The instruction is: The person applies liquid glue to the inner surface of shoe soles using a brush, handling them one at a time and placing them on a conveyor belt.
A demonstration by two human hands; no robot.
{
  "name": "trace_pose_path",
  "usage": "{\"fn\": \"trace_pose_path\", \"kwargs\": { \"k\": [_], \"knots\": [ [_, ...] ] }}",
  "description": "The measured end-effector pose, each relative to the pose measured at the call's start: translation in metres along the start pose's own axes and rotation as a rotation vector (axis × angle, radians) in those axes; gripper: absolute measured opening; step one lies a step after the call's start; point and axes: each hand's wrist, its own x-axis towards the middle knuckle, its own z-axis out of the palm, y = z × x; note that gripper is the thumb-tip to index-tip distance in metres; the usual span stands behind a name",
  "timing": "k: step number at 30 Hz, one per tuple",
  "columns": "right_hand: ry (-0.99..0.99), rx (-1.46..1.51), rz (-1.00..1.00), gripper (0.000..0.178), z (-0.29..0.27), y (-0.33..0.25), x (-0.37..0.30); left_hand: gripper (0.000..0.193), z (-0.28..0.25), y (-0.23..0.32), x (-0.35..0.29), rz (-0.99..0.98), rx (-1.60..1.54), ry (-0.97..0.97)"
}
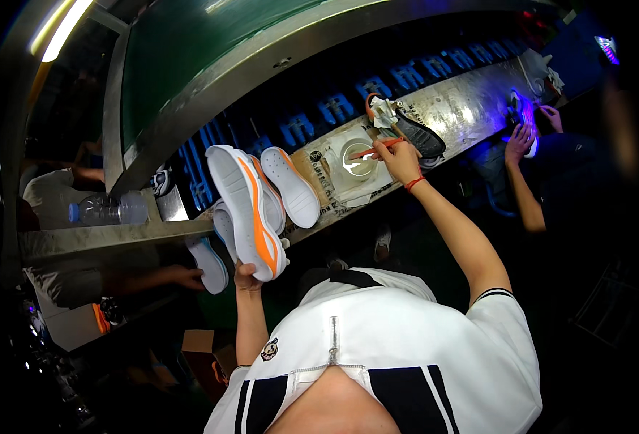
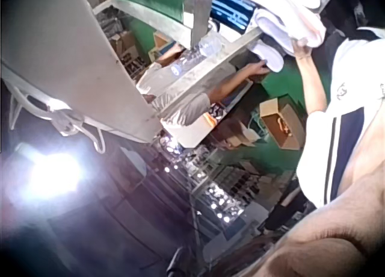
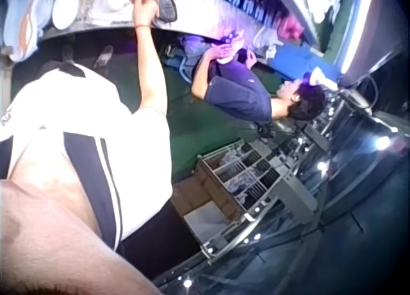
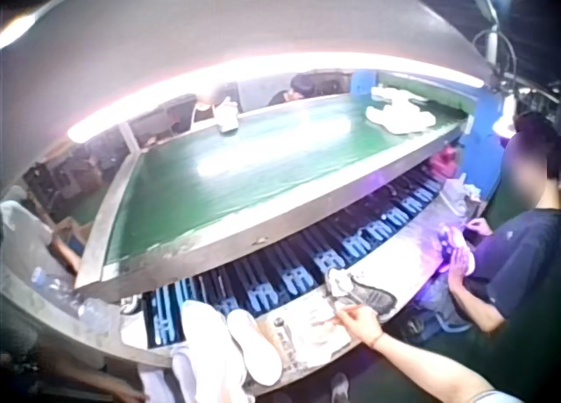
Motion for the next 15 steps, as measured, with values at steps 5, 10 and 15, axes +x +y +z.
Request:
{"fn": "trace_pose_path", "kwargs": {
  "k": [5, 10, 15],
  "knots": [
    [-0.001, -0.122, -0.011, 0.026, 0.003, -0.009, 0.001, 0.098, 0.077, 0.017, 0.016, 0.223, -0.304, -0.289],
    [-0.034, -0.063, 0.049, 0.028, 0.003, -0.002, 0.005, 0.089, 0.066, 0.020, 0.043, 0.279, -0.352, -0.174],
    [-0.080, 0.349, 0.255, 0.029, -0.016, 0.015, 0.015, 0.074, 0.040, -0.002, 0.062, 0.009, 0.032, 0.081]
  ]
}}
